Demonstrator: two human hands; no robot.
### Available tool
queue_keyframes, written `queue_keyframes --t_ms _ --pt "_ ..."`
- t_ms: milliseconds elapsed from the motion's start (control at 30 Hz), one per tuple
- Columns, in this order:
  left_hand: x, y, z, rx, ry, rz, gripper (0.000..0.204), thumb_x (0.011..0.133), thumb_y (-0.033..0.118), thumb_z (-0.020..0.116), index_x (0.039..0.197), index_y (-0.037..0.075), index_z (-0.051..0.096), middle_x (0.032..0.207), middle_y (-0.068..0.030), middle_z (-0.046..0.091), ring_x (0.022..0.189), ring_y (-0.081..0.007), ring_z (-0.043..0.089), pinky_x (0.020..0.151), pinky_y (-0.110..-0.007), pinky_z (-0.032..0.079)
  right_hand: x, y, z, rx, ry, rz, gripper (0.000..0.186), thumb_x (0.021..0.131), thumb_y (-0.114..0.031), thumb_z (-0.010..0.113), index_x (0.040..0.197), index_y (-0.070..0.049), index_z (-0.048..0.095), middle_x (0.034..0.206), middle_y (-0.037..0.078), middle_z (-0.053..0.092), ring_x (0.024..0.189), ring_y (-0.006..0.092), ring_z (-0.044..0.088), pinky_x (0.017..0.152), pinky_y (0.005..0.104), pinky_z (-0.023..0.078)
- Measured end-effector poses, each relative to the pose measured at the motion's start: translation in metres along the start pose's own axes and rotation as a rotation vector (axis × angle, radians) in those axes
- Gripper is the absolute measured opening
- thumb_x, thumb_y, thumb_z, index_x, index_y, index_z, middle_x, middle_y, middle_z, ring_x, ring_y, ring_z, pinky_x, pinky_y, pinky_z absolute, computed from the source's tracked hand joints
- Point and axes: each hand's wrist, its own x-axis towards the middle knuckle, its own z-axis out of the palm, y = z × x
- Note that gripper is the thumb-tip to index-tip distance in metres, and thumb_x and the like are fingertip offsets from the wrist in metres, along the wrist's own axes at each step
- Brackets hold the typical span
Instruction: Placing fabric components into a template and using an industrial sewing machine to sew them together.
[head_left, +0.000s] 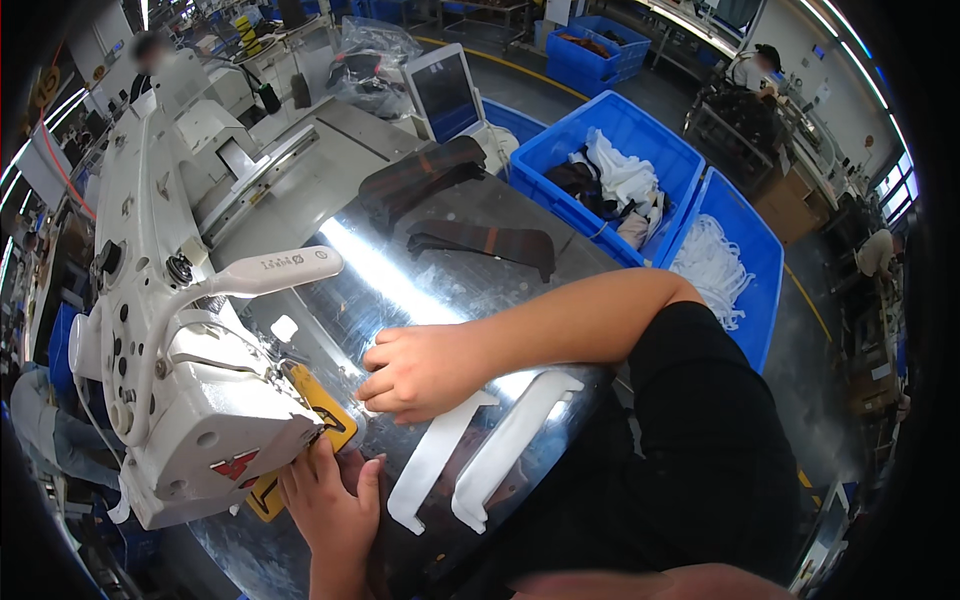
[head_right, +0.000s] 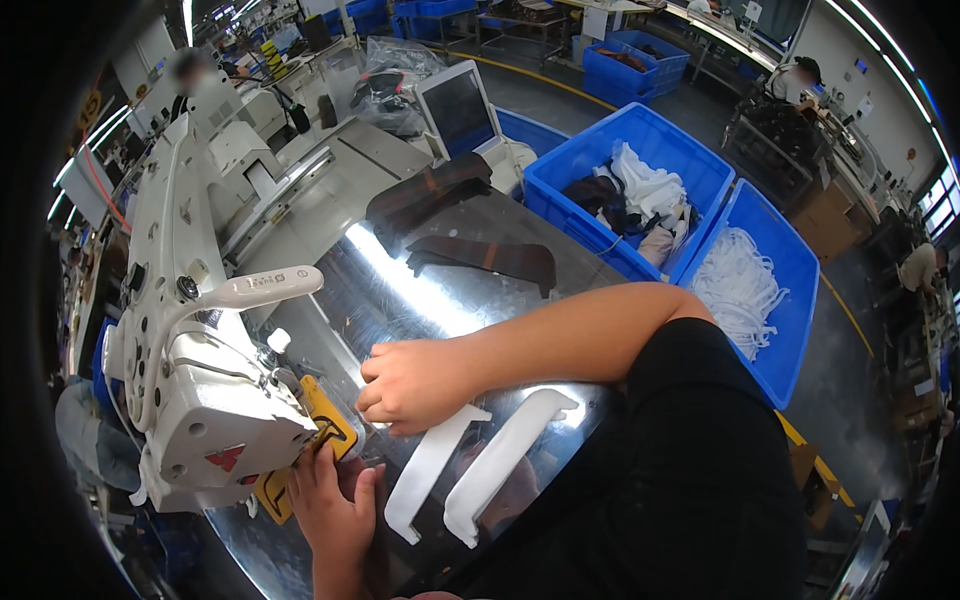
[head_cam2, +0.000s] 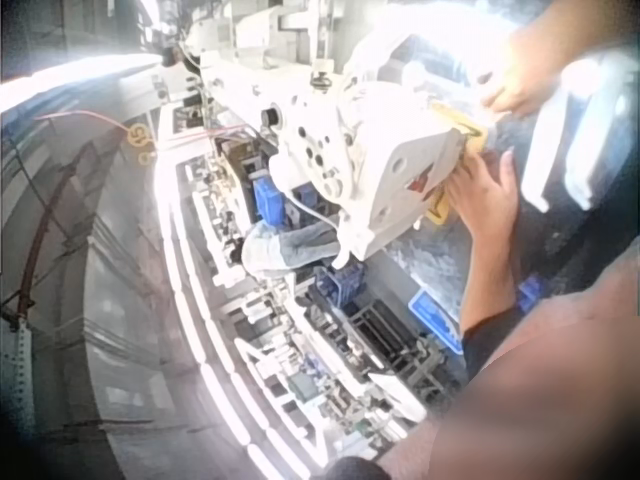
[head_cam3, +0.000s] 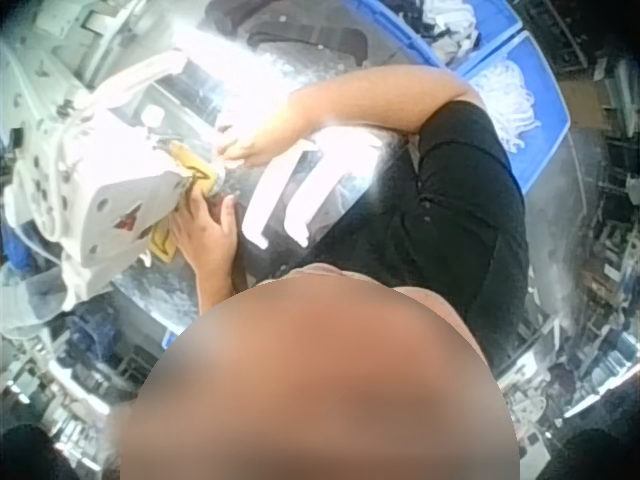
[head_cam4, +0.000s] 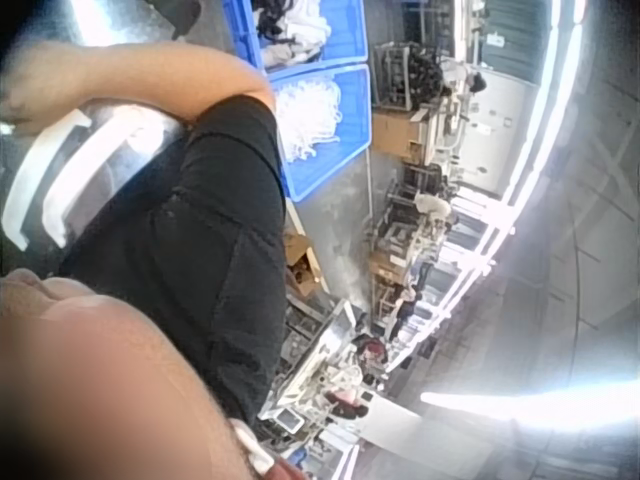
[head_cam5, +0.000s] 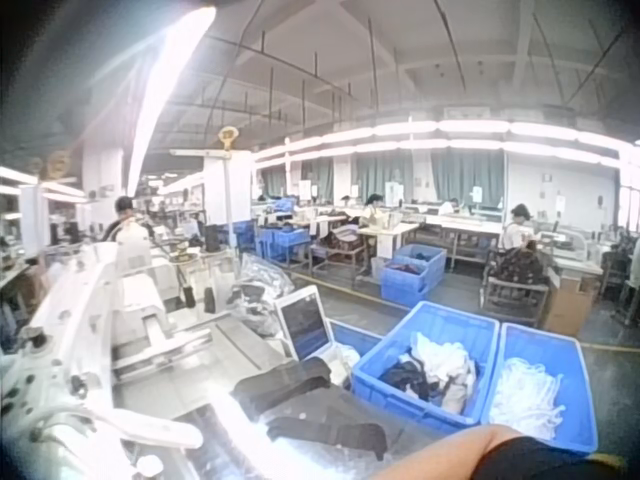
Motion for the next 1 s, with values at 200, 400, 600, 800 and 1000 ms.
queue_keyframes --t_ms 200,400,600,800,1000 --pt "-0.0042 -0.0041 0.0033 -0.010 0.025 0.038 0.065 0.093 0.053 0.077 0.128 0.000 0.067 0.131 -0.0265 0.062 0.123 -0.0502 0.057 0.110 -0.061 0.043 0.0024 0.0018 -0.0047 -0.009 0.148 -0.044 0.017 0.090 -0.025 0.081 0.088 -0.009 0.076 0.095 0.003 0.073 0.094 0.0222 0.067 0.085 0.0388 0.049" --pt "-0.0033 0.0000 0.0030 -0.111 0.037 0.114 0.061 0.091 0.051 0.078 0.122 0.000 0.070 0.128 -0.0247 0.065 0.121 -0.0471 0.060 0.107 -0.059 0.045 0.0014 0.0020 -0.0033 0.002 0.206 -0.069 0.017 0.088 -0.022 0.080 0.081 -0.009 0.072 0.086 0.003 0.068 0.088 0.0221 0.067 0.081 0.0390 0.049" --pt "-0.0027 0.0012 0.0045 -0.113 0.034 0.134 0.060 0.090 0.050 0.080 0.122 0.000 0.071 0.131 -0.0220 0.066 0.122 -0.0455 0.061 0.108 -0.057 0.045 0.0000 0.0033 -0.0015 -0.002 0.238 -0.088 0.016 0.087 -0.019 0.080 0.081 -0.009 0.069 0.087 0.003 0.068 0.085 0.0218 0.066 0.077 0.0383 0.049" --pt "-0.0023 -0.0008 0.0064 -0.130 0.042 0.153 0.059 0.090 0.048 0.080 0.122 -0.001 0.071 0.132 -0.0206 0.066 0.122 -0.0444 0.061 0.108 -0.057 0.045 0.0001 0.0049 -0.0009 0.005 0.254 -0.091 0.015 0.087 -0.018 0.079 0.081 -0.009 0.069 0.089 0.003 0.069 0.085 0.0219 0.066 0.076 0.0384 0.049" --pt "-0.0030 -0.0013 0.0076 -0.118 0.069 0.160 0.058 0.089 0.047 0.080 0.121 0.000 0.071 0.129 -0.0197 0.066 0.120 -0.0440 0.062 0.107 -0.057 0.046 -0.0005 0.0056 -0.0011 0.002 0.222 -0.054 0.014 0.087 -0.020 0.079 0.084 -0.008 0.071 0.091 0.003 0.070 0.089 0.0228 0.068 0.080 0.0385 0.050"
